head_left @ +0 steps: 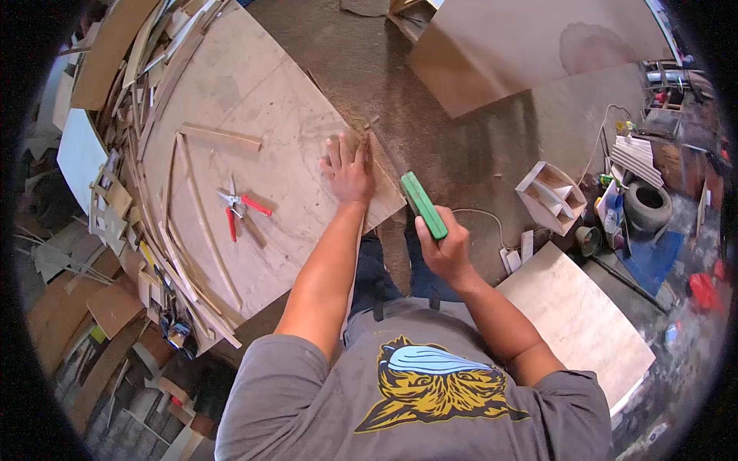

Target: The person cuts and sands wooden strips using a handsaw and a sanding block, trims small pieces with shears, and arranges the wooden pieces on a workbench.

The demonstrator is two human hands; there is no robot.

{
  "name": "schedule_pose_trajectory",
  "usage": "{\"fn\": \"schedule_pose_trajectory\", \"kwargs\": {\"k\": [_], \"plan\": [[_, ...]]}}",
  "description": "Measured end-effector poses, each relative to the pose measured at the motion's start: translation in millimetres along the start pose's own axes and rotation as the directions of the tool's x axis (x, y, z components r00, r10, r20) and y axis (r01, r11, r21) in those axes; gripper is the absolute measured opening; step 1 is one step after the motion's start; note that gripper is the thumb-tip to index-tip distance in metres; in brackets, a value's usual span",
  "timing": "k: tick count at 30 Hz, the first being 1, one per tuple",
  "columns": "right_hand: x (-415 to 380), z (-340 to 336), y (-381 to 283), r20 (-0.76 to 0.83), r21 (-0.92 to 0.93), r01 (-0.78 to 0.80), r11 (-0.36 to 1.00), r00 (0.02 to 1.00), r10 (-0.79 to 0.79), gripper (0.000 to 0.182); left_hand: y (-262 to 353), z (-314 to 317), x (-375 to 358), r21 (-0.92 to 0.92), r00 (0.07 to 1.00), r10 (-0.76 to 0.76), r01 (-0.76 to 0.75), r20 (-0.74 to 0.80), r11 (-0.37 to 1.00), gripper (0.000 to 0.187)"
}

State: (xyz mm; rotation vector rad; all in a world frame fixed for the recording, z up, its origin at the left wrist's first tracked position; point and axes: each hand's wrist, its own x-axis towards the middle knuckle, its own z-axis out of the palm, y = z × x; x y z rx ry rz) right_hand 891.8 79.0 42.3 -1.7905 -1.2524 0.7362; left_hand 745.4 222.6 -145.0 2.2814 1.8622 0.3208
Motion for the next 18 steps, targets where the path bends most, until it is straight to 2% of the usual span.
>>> {"fn": "schedule_pose_trajectory", "kwargs": {"k": [12,16,18], "plan": [[-15.3,10.2,-3.0,-0.019,-0.012,0.033,0.999,0.999,-0.034,0.023,1.5,6.8,-0.6,0.031,0.999,-0.026,0.028,-0.041,0.999,0.043],[-12.3,5.0,-2.5,0.020,0.033,-0.005,0.999,1.000,0.004,0.020,-0.8,9.2,-1.1,0.131,0.999,-0.031,0.030,0.006,0.991,0.040],[-11.4,1.1,-1.3,0.011,0.034,0.015,0.999,1.000,-0.015,0.019,-4.8,13.8,-1.8,0.079,0.999,-0.014,0.018,-0.051,0.997,0.038]]}}
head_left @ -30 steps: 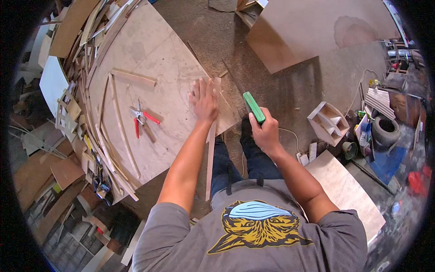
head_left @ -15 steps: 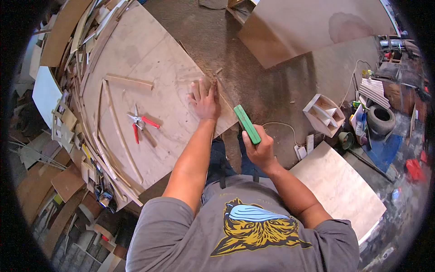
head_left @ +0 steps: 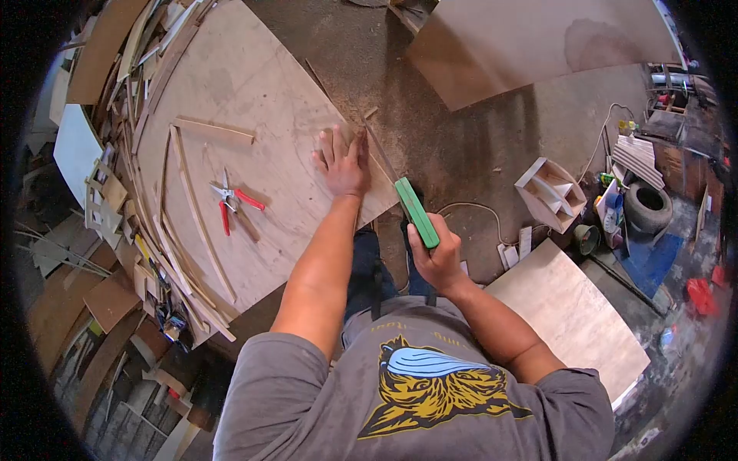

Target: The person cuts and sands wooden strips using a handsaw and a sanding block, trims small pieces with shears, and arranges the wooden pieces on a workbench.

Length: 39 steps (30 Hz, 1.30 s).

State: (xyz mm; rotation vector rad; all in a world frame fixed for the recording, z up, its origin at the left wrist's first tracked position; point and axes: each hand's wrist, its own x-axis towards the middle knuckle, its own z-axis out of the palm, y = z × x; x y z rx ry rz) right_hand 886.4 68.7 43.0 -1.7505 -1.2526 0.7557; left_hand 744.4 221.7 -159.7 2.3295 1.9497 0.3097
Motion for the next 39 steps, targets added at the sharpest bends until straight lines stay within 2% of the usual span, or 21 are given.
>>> {"fn": "schedule_pose_trajectory", "kwargs": {"k": [10,14,16,19,21,30,34,37,39], "plan": [[-9.3,9.8,-5.4,-0.040,-0.008,-0.032,0.999,0.999,0.031,0.016,-0.1,1.7,-0.7,-0.094,0.999,-0.002,-0.003,-0.049,0.996,0.035],[-13.4,14.1,-4.6,-0.005,-0.051,-0.015,0.999,1.000,0.015,0.014,-3.0,2.4,-2.0,-0.019,0.999,0.013,-0.012,0.034,1.000,0.036],[-20.1,16.5,-3.8,-0.037,-0.044,0.025,0.999,0.999,-0.027,0.013,-4.2,-1.5,-0.8,0.014,0.998,0.023,-0.024,0.055,1.000,0.036],[-21.2,15.9,-7.9,-0.040,-0.041,0.017,0.999,0.999,-0.019,0.015,-1.7,-5.6,0.9,-0.078,0.998,-0.015,0.020,0.062,0.997,0.037],[-19.7,16.0,-11.2,-0.027,-0.030,-0.024,0.999,0.999,0.023,0.014,-1.0,-2.3,1.7,-0.094,1.000,-0.008,0.011,0.024,0.995,0.037],[-15.2,27.4,6.4,-0.062,-0.033,0.015,0.999,0.998,-0.017,0.015,-4.6,2.5,-2.2,-0.074,1.000,0.005,-0.005,0.000,0.997,0.036],[-25.3,21.8,-4.1,-0.054,0.004,-0.044,0.999,0.998,0.045,0.016,-4.3,9.9,1.5,-0.116,0.999,-0.006,0.000,-0.050,0.993,0.034],[-14.0,25.8,3.3,-0.076,-0.028,0.020,0.999,0.997,-0.022,0.016,-6.0,8.6,-0.5,-0.067,0.999,0.016,-0.019,-0.046,0.998,0.033],[-2.4,26.7,7.7,-0.059,-0.019,-0.002,1.000,0.998,0.001,0.016,-4.7,5.3,-2.4,-0.083,0.999,0.009,-0.013,-0.043,0.996,0.033]]}}
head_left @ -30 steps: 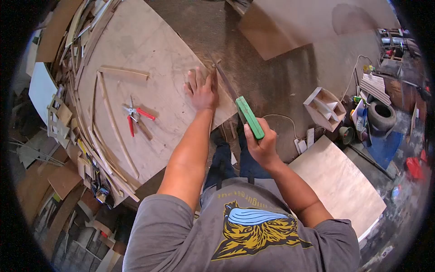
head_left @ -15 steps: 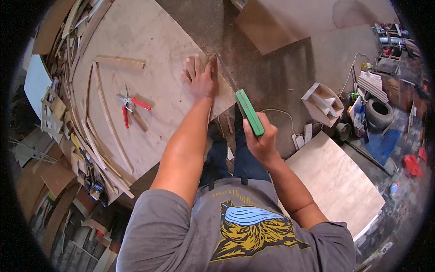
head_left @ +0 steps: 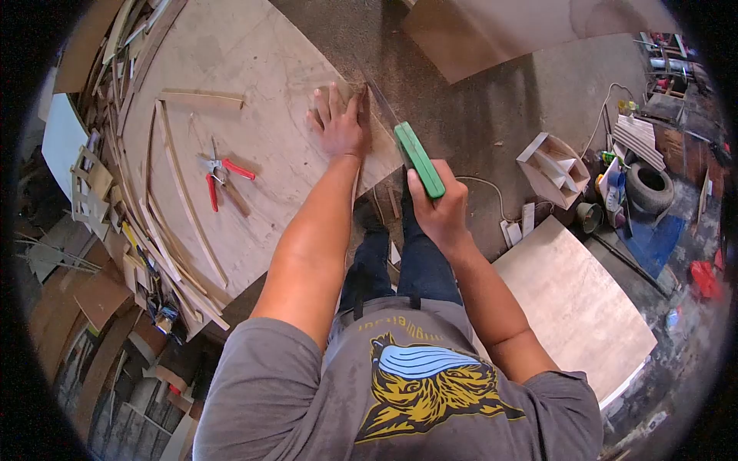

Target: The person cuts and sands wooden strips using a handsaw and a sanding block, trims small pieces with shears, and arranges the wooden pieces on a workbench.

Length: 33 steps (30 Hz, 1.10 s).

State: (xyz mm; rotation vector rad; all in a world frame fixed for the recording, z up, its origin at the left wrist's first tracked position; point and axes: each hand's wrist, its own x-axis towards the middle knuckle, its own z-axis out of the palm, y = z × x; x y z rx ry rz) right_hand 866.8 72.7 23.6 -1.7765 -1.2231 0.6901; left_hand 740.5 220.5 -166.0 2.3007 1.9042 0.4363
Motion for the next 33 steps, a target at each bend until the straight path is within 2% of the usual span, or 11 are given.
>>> {"fn": "schedule_pose_trajectory", "kwargs": {"k": [2,4,7,11,12,16,19,22,24,28,33], "plan": [[6.1,1.3,-2.3,-0.045,-0.005,0.061,0.998,0.997,-0.061,0.011,0.9,-0.5,4.4,-0.003,1.000,-0.004,0.004,-0.009,1.000,0.033],[-0.5,-3.9,-5.4,-0.025,0.028,0.013,1.000,1.000,-0.012,0.014,1.4,-0.3,4.1,0.008,1.000,-0.006,0.006,-0.008,1.000,0.034],[9.0,-1.5,-3.1,0.000,0.018,-0.021,1.000,1.000,0.021,0.015,3.1,-5.8,2.9,-0.123,1.000,-0.024,0.022,-0.012,0.992,0.034],[20.6,-0.4,2.9,0.031,-0.001,-0.109,0.994,0.994,0.109,0.016,0.5,1.3,2.7,-0.010,1.000,-0.014,0.014,0.006,1.000,0.034],[15.3,-1.8,0.0,0.010,0.012,-0.028,1.000,1.000,0.028,0.016,-0.1,2.1,1.4,0.004,1.000,-0.008,0.008,0.009,1.000,0.034],[18.1,5.7,5.7,0.020,0.008,0.017,1.000,1.000,-0.017,0.016,-2.9,4.1,1.9,0.088,0.999,0.004,-0.007,0.033,0.996,0.034],[41.2,18.5,12.2,0.018,0.005,-0.002,1.000,1.000,0.002,0.013,2.5,-3.6,3.4,-0.017,0.998,-0.028,0.029,0.050,0.999,0.034],[17.8,3.7,-1.2,0.011,0.016,0.046,0.999,0.999,-0.046,0.018,1.0,-3.1,5.7,0.170,0.989,-0.031,0.006,0.146,0.985,0.035],[17.7,5.5,0.4,-0.003,0.037,0.049,0.998,0.999,-0.049,0.019,-3.6,6.3,7.6,0.106,0.997,-0.015,0.007,0.075,0.994,0.036],[49.2,21.9,13.9,0.105,-0.031,-0.003,1.000,0.994,0.007,0.018,2.2,-6.8,3.6,-0.015,0.999,-0.016,0.016,0.038,1.000,0.038],[44.0,-2.1,-2.4,0.119,0.033,0.007,0.999,0.993,-0.011,0.022,1.5,-2.2,6.8,0.029,0.998,-0.030,0.028,0.053,0.999,0.038]]}}
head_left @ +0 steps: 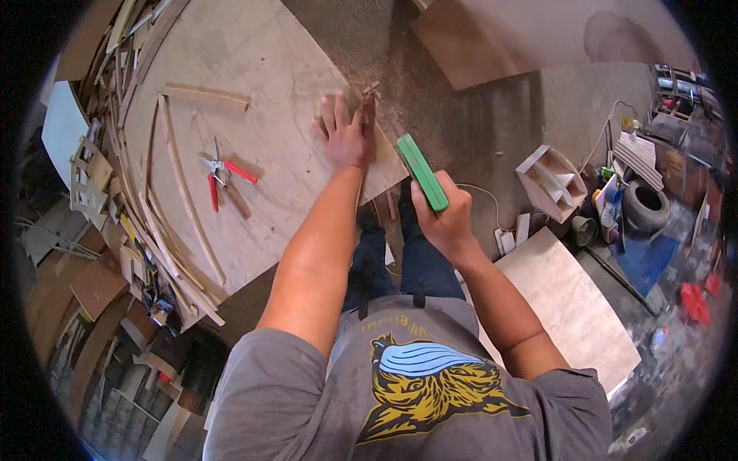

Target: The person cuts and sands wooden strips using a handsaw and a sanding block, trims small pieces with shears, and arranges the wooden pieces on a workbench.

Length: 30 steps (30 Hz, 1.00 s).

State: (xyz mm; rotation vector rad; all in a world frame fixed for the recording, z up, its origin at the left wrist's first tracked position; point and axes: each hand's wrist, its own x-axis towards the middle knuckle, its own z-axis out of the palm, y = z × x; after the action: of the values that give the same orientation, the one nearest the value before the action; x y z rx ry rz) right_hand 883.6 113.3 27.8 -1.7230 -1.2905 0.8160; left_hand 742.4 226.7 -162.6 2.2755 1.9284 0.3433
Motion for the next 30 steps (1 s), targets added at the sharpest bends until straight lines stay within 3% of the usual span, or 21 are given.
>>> {"fn": "schedule_pose_trajectory", "kwargs": {"k": [4,5,7,9,10,11,14,17,26,30], "plan": [[28.5,4.4,2.3,0.057,-0.073,-0.024,0.997,0.998,0.028,0.019,-0.1,0.8,-3.0,-0.098,0.999,0.005,-0.009,-0.036,0.995,0.037],[27.2,3.1,6.1,0.038,-0.075,0.003,0.997,0.999,0.000,0.020,1.8,-1.5,-2.0,-0.048,1.000,0.016,-0.016,0.004,0.999,0.037],[23.9,-9.4,0.2,0.038,-0.061,-0.088,0.994,0.995,0.090,0.021,4.2,-10.8,-2.4,0.058,0.996,0.030,-0.035,0.088,0.998,0.037],[30.7,-11.2,-1.4,0.057,-0.038,-0.140,0.989,0.988,0.142,0.022,6.2,-9.1,0.3,-0.022,1.000,0.017,-0.016,0.019,1.000,0.038],[34.2,-6.7,-1.5,0.060,-0.035,-0.119,0.992,0.991,0.121,0.022,7.0,-6.3,-1.0,-0.066,1.000,0.008,-0.009,-0.010,0.998,0.038],[33.6,-1.0,-3.5,0.058,-0.034,-0.107,0.994,0.992,0.109,0.022,1.3,-0.7,-3.3,0.014,0.999,0.026,-0.026,0.019,1.000,0.036],[31.8,0.3,-1.8,0.057,-0.028,-0.085,0.996,0.995,0.086,0.021,-0.1,3.9,-2.4,-0.107,0.997,0.036,-0.043,-0.065,0.993,0.033],[19.3,1.4,5.8,0.055,-0.037,-0.077,0.996,0.995,0.079,0.017,-0.9,-5.0,-3.3,-0.018,0.999,0.045,-0.045,0.031,0.999,0.040],[13.8,12.0,17.8,0.105,-0.047,0.012,0.999,0.994,-0.007,0.018,22.1,9.6,3.1,-0.044,0.959,-0.283,0.283,0.018,0.958,0.064],[-4.2,-0.4,9.3,0.089,-0.071,0.020,0.997,0.996,-0.014,0.017,26.4,-1.0,6.7,0.024,0.957,-0.275,0.274,0.091,0.962,0.071]]}}
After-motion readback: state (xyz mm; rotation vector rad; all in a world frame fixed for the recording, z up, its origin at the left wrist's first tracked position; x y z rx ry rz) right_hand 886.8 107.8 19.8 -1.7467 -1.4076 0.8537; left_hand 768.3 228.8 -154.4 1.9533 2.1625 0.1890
